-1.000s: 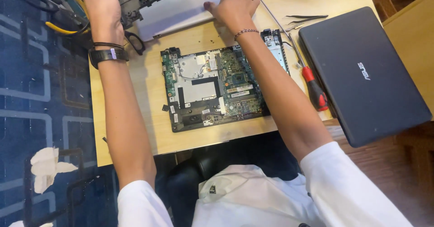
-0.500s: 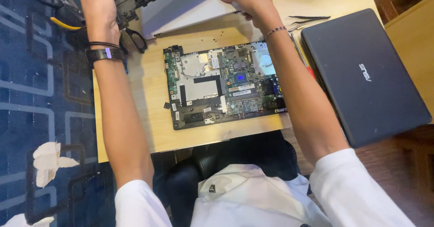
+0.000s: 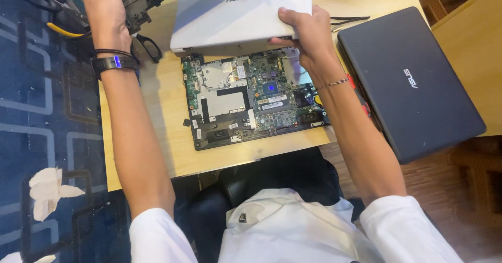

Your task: Disassembling a laptop by removing internal screws and then cleaning the motherboard with a toothbrush.

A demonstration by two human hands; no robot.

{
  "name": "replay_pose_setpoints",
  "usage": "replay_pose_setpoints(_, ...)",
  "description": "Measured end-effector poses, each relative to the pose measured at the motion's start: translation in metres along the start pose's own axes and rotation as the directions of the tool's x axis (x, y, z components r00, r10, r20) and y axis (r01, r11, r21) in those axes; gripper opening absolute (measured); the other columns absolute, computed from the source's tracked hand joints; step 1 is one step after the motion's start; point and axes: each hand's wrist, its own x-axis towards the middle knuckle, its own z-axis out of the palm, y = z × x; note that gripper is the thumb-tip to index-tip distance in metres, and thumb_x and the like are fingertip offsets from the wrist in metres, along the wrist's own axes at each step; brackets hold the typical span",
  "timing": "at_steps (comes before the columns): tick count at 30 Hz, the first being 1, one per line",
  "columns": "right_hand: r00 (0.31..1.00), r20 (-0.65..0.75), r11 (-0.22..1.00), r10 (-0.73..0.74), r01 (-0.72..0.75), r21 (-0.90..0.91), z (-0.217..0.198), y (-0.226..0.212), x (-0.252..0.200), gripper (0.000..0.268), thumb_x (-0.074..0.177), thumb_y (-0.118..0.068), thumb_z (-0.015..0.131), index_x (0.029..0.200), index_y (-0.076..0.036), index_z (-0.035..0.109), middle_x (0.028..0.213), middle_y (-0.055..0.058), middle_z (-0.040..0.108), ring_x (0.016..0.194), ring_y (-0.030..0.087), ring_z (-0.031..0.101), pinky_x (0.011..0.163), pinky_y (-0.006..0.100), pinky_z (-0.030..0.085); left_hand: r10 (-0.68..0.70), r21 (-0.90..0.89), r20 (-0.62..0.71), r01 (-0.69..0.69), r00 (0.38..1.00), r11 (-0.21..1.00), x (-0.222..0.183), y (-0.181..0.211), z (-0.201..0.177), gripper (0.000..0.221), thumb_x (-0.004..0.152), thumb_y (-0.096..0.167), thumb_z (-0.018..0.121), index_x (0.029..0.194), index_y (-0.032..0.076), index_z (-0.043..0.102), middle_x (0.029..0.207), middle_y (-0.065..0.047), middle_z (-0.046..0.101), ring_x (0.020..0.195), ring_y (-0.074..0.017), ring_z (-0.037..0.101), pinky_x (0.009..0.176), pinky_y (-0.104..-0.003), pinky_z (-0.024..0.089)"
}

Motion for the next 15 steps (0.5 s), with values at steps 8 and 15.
replay_pose_setpoints(8,0.996,-0.092,0.999,0.018,-0.015,0.035,-0.048,-0.027,-0.078,0.046,0.081,-0.014,0.076,0.118,0.008,0.061,0.117,0.013,0.072,0.089,0.025,0.079,0.057,0.023,0.072,-0.071,0.034,-0.018,0.072,0.997,0.997,-0.002,0.009,0.003,0.011,0.098,0.007,0.040,0.093,0.016,0.044,0.084,0.006,0.029,0.071,-0.0072,0.029,0.063,-0.031,0.029)
replay_pose_setpoints(15,0.970,-0.243,1.000,-0.029,0.029,-0.003,-0.117,-0.025,-0.167,0.057,0.076,-0.021,0.081,0.122,0.004,0.060,0.122,0.007,0.074,0.089,0.018,0.076,0.053,0.021,0.067,-0.049,0.047,0.000,0.049,0.999,0.998,-0.013,0.009,0.005,0.012,0.096,0.007,0.042,0.097,0.016,0.050,0.088,0.005,0.038,0.076,-0.0085,0.036,0.069,-0.030,0.035)
